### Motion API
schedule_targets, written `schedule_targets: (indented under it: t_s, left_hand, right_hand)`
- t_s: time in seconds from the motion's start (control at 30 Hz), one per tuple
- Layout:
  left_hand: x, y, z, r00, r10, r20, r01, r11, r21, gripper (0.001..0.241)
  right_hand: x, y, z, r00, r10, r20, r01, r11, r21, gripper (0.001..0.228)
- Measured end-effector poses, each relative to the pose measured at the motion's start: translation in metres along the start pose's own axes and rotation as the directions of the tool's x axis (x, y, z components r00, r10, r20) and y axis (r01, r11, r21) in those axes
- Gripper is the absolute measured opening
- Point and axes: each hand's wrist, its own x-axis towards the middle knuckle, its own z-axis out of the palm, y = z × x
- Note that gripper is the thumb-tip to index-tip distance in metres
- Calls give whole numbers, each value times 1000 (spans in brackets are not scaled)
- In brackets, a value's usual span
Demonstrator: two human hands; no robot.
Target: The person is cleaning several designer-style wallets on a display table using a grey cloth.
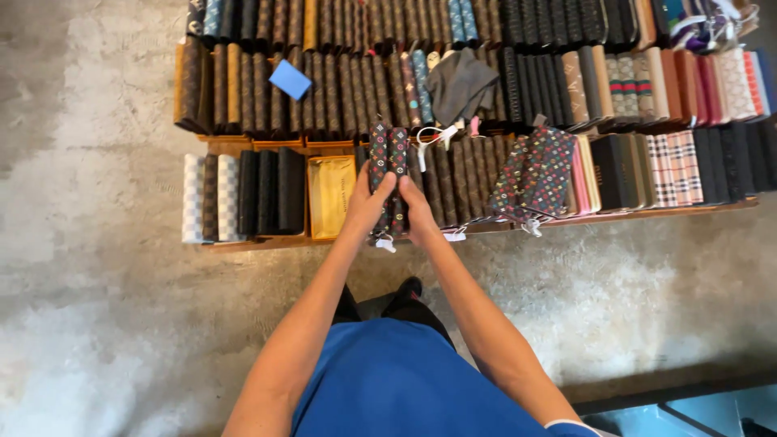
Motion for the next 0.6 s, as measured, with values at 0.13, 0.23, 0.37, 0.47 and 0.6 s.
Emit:
schedule_targets:
  t_s: [0.13,0.23,0.37,0.47,0.6]
  left_hand:
    - [-7,7,-58,995,5,-104,7,993,116,81]
    - [-2,-17,-90,988,-36,-149,65,978,198,77]
    - [9,-52,-110,989,-24,-148,58,972,229,69]
    - [15,-73,-111,989,-21,-147,51,978,200,68]
    - [20,-78,-113,989,-22,-149,53,976,210,68]
  right_hand:
    - [10,24,55,998,4,66,-2,999,-37,54]
    - [28,54,77,995,83,63,-79,995,-53,55]
    - [53,94,78,995,97,-1,-96,983,-159,58]
    - [63,110,71,997,79,-6,-79,976,-204,60]
    - [71,120,70,996,72,-60,-83,975,-207,62]
